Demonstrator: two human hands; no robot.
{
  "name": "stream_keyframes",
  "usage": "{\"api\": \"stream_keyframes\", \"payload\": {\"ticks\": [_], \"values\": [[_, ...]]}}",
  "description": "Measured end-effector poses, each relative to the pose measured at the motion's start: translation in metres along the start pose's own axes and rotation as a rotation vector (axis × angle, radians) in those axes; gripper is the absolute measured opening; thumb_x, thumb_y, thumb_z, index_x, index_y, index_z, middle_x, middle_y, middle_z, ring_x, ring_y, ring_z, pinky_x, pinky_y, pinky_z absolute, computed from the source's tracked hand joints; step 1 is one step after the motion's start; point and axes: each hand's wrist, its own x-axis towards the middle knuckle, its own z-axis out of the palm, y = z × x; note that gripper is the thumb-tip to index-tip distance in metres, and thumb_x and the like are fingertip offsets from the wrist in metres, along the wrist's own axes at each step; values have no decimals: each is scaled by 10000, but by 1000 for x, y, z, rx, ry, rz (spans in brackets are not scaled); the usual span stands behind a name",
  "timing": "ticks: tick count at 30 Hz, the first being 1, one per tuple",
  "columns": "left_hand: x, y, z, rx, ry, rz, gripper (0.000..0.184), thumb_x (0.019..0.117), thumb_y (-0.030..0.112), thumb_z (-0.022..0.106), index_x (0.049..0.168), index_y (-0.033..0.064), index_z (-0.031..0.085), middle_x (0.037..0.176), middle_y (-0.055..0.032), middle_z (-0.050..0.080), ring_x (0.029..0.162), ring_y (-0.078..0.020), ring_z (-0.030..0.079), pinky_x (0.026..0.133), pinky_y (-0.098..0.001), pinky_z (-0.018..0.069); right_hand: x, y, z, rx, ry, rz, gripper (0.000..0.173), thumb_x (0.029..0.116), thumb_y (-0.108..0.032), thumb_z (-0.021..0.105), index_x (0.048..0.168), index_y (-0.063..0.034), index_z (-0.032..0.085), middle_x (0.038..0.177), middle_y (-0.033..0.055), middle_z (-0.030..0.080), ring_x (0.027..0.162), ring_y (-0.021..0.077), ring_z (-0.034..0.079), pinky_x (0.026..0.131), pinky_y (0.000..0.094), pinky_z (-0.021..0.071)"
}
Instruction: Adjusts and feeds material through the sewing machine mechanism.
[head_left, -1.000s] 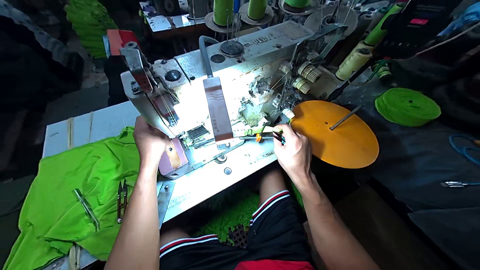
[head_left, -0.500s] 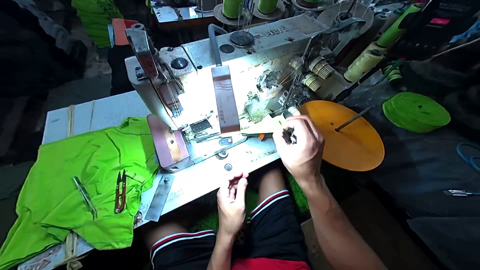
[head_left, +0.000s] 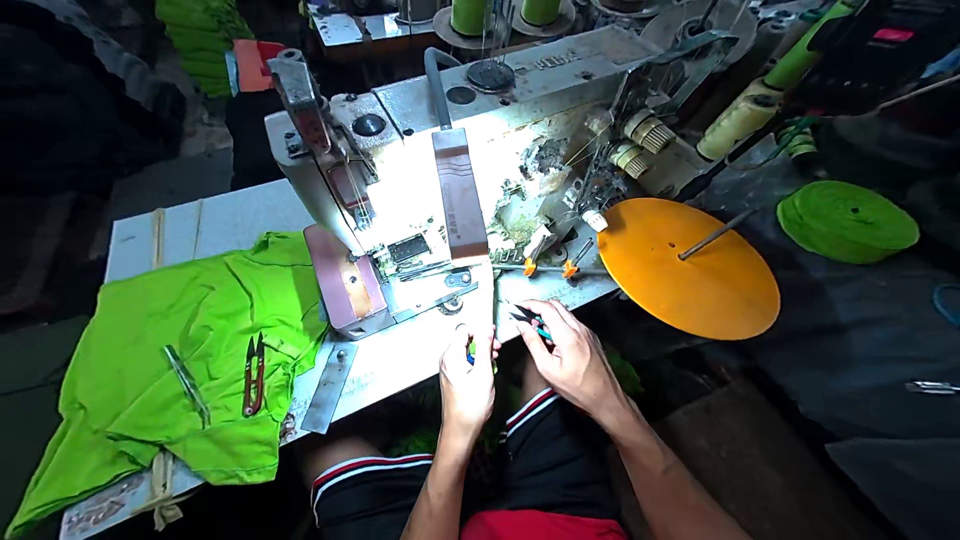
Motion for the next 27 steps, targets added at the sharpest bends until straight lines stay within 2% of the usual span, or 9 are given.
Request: {"api": "stream_keyframes", "payload": {"ticks": [3,7,13,15,17,20,22,24,27], "values": [[-2,-1,-6,145,47,73,181,1034,147,575,973,43,710,799,0,701,726,-88,687,689,-256,595,14,-12,-3,-189,95,-256,278,1028,-254,567,1203,-177,768,973,72,719,876,220,695,726,361,570],[-2,5,-9,274,64,157,202,1030,188,577,965,67,726,782,19,677,712,-71,659,671,-253,575,32,-20,-14,-318,-5,-487,274,1006,-181,555,1179,-220,764,891,80,685,801,262,673,635,395,541],[-7,11,-7,475,65,263,229,1020,157,543,986,29,729,885,-45,698,835,-90,673,770,-262,571,52,-18,-9,-264,-90,-755,244,1017,-128,534,1130,-165,747,934,68,704,727,253,647,586,389,525],[-7,10,-11,486,45,274,250,1041,182,534,992,43,736,890,-40,703,846,-94,679,780,-274,576,55,-9,-6,-265,-101,-803,251,1011,-138,532,1150,-173,738,978,54,716,688,230,652,528,376,513],[-7,8,-16,472,19,259,259,1051,208,536,999,53,737,860,-24,691,805,-89,671,755,-272,577,54,-2,-4,-236,-95,-813,251,1006,-161,533,1135,-160,748,917,49,707,657,218,646,492,371,488],[-7,7,-23,430,-3,197,245,1048,232,547,977,85,731,807,15,665,752,-77,648,708,-270,564,49,2,-8,-193,-103,-719,242,1031,-234,537,1113,-161,753,819,34,664,679,204,647,519,368,491],[-6,5,-26,384,-7,176,230,1044,210,546,956,90,721,779,33,655,723,-58,636,677,-250,550,46,2,-11,-167,-86,-658,260,1045,-278,545,1158,-171,754,801,32,644,689,191,641,545,357,504],[-6,4,-27,341,-22,155,209,1033,178,551,969,78,723,784,35,665,720,-51,639,679,-238,553,44,1,-14,-167,-59,-636,261,1038,-279,560,1177,-182,760,813,34,674,695,184,653,566,354,517],[-7,3,-27,310,-40,135,207,1036,190,557,982,82,726,797,35,674,728,-57,649,690,-242,561,44,-3,-15,-207,-44,-676,240,1025,-233,565,1145,-180,766,784,30,646,672,192,633,537,354,489]]}}
